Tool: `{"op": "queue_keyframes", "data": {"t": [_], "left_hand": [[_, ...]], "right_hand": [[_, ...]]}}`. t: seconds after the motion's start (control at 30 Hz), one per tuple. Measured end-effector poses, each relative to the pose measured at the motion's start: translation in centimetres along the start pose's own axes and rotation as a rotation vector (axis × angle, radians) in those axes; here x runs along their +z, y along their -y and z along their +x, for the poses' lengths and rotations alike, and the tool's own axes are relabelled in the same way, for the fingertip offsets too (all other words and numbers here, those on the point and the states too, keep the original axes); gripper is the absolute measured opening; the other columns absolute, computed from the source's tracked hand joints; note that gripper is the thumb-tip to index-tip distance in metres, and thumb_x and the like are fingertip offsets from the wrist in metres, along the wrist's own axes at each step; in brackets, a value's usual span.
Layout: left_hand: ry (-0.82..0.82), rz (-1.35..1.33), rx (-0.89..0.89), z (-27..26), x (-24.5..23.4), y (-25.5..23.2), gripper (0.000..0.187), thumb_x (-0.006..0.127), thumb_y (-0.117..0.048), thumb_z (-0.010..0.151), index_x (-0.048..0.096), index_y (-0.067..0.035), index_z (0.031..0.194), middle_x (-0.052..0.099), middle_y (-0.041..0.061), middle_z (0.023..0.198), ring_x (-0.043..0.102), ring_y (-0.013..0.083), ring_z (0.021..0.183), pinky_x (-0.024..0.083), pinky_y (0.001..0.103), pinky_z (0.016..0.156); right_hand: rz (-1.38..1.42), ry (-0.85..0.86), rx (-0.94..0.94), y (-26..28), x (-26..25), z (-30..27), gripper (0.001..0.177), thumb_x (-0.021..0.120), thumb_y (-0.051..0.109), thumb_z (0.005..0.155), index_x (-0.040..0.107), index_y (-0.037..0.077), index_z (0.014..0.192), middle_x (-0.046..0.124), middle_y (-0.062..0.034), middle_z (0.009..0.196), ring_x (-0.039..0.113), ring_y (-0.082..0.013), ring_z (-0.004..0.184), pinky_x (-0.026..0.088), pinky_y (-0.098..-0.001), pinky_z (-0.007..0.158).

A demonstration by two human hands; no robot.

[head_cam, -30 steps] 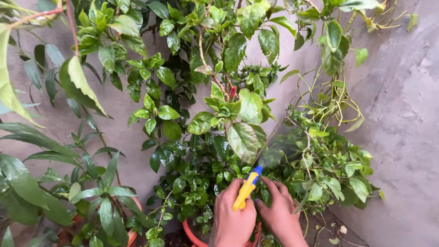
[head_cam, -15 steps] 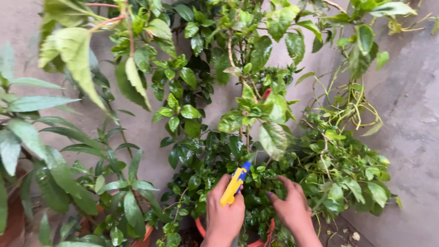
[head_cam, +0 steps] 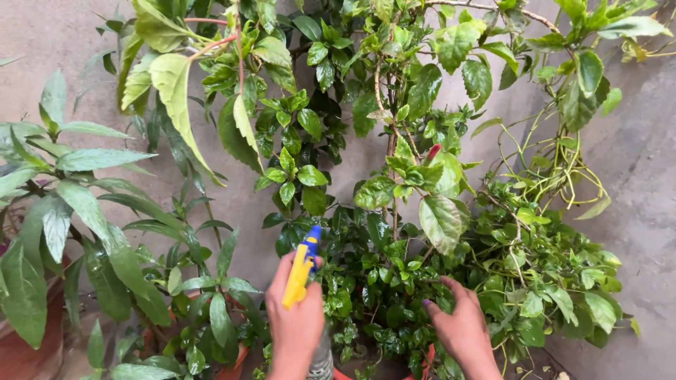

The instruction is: Spraying water on various potted plants on an outdoor staircase.

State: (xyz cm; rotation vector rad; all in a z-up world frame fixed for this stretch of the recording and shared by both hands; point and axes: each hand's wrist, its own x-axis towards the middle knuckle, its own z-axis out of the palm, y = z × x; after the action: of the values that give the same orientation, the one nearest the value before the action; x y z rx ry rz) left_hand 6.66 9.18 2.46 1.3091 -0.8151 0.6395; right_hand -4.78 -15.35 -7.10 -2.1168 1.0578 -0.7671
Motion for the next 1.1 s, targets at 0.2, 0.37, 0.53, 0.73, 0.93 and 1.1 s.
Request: {"op": "queue_keyframes", "data": {"t": [0.2, 0.37, 0.53, 0.73, 0.93, 1.1], "left_hand": [[-0.006, 0.205, -0.333, -0.2, -1.9, 2.3, 0.008, 0.065, -0.003, 0.087, 0.062, 0.0, 0.093, 0.064, 0.01, 0.069, 0.059, 0.0179, 0.059, 0.049, 0.033, 0.061], [0.045, 0.058, -0.349, 0.0, -2.9, 2.2, 0.022, 0.056, 0.002, 0.076, 0.066, -0.004, 0.095, 0.072, 0.007, 0.077, 0.064, 0.017, 0.061, 0.051, 0.032, 0.06], [0.045, 0.243, -0.424, -1.4, -4.2, 4.1, 0.014, 0.065, -0.003, 0.084, 0.064, -0.002, 0.097, 0.066, 0.013, 0.07, 0.063, 0.0215, 0.059, 0.051, 0.035, 0.062], [0.289, 0.107, -0.344, -4.8, -7.3, 8.7, 0.033, 0.056, 0.005, 0.073, 0.069, -0.005, 0.101, 0.08, 0.006, 0.088, 0.078, 0.0176, 0.087, 0.055, 0.031, 0.082], [0.389, 0.201, -0.458, -8.6, -9.6, 14.1, 0.049, 0.057, 0.006, 0.067, 0.068, -0.008, 0.113, 0.082, 0.006, 0.092, 0.081, 0.0168, 0.094, 0.057, 0.03, 0.086], [0.33, 0.191, -0.333, -9.5, -8.9, 13.5, 0.034, 0.067, 0.0, 0.068, 0.069, -0.005, 0.101, 0.077, 0.008, 0.089, 0.077, 0.0225, 0.086, 0.058, 0.033, 0.081]], "right_hand": [[0.029, 0.0, -0.013, 0.4, 0.1, -0.2, 0.069, 0.079, 0.032, 0.08, 0.056, 0.021, 0.143, 0.054, -0.014, 0.144, 0.058, -0.0332, 0.13, 0.046, -0.0405, 0.11], [0.035, -0.011, -0.009, 0.3, 0.5, -0.1, 0.07, 0.079, 0.031, 0.08, 0.055, 0.02, 0.144, 0.055, -0.0144, 0.144, 0.057, -0.0332, 0.131, 0.046, -0.0418, 0.109], [0.048, 0.006, 0.0, -0.2, 0.6, 0.2, 0.071, 0.08, 0.032, 0.079, 0.055, 0.02, 0.145, 0.056, -0.0166, 0.141, 0.059, -0.0328, 0.127, 0.047, -0.0421, 0.107], [0.065, -0.027, -0.002, -1.7, 1.1, 0.8, 0.071, 0.08, 0.031, 0.078, 0.056, 0.02, 0.144, 0.059, -0.0171, 0.138, 0.061, -0.0326, 0.124, 0.05, -0.0426, 0.105], [0.028, 0.018, 0.031, 0.7, -0.1, -0.6, 0.084, 0.081, 0.029, 0.077, 0.044, 0.03, 0.152, 0.055, -0.0168, 0.142, 0.057, -0.0342, 0.13, 0.047, -0.0445, 0.107], [0.049, 0.04, -0.042, -1.0, 0.8, -0.2, 0.081, 0.082, 0.027, 0.077, 0.045, 0.028, 0.15, 0.054, -0.0203, 0.145, 0.054, -0.0358, 0.136, 0.046, -0.0449, 0.111]]}}
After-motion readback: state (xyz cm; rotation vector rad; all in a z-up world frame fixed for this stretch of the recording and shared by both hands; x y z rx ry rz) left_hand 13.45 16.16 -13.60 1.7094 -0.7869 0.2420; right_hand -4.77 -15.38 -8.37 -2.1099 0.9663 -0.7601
